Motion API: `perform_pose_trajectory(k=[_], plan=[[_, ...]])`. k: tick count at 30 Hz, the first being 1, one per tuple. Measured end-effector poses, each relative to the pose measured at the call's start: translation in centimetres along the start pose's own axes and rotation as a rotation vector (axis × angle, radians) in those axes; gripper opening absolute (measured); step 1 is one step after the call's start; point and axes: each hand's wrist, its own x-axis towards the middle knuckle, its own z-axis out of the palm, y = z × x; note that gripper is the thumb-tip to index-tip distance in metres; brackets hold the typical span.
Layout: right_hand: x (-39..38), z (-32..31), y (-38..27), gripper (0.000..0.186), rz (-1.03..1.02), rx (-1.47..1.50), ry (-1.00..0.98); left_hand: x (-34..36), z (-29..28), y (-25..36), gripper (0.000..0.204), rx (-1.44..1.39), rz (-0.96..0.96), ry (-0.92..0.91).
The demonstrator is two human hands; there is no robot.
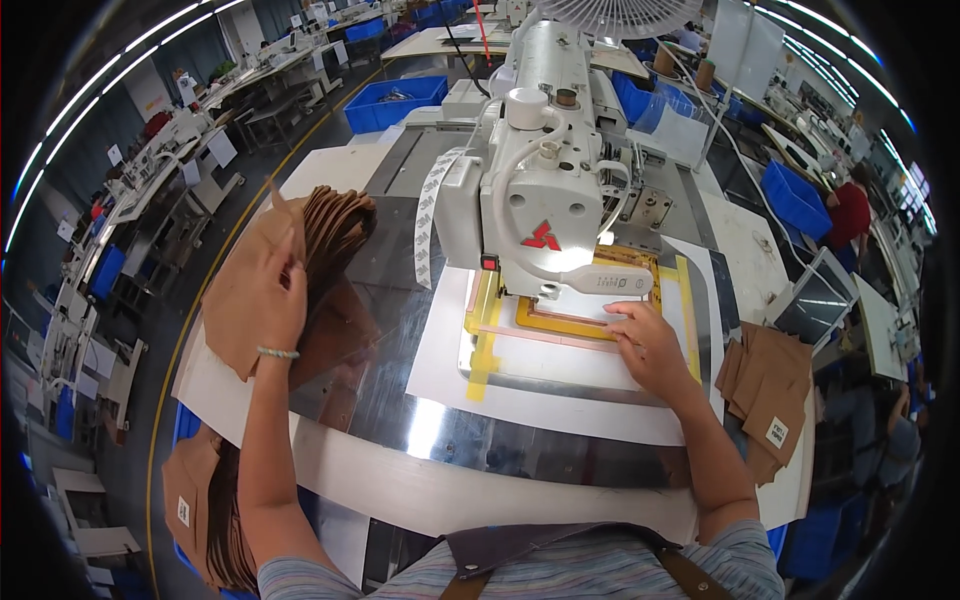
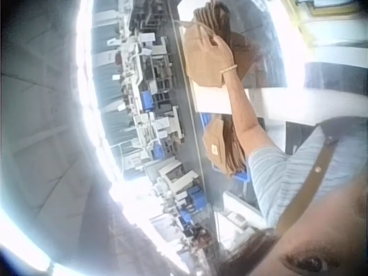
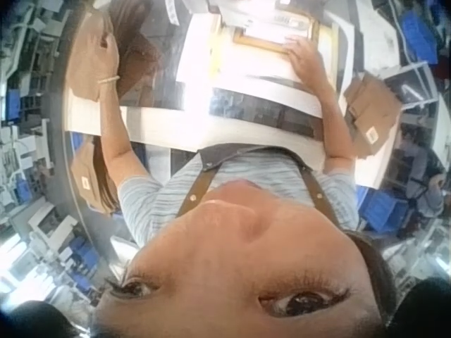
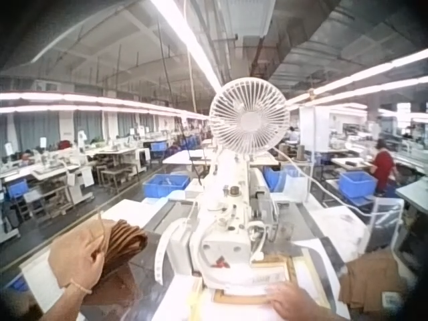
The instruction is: Sewing brand labels onto rectangular brown leather or fabric components using an industrial sewing machine.
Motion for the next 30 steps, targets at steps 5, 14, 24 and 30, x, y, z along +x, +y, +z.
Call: perform_pose_trajectory(k=[5,14,24,30], plan=[[2.7,1.1,-5.1,0.025,-0.263,-0.016,-0.188,-9.8,0.1,7.7,0.067,0.181,0.432,-0.465],[3.3,11.4,-7.7,0.029,-0.601,-0.532,-0.177,-14.8,-0.8,7.7,0.055,0.261,0.462,-0.515],[4.5,13.2,-7.4,0.015,-0.598,-0.444,-0.038,-18.6,-8.9,2.3,0.014,0.361,0.187,-0.363],[4.6,12.7,-6.8,0.012,-0.606,-0.503,-0.029,-16.5,-9.4,-0.7,0.018,0.533,0.232,-0.412]])
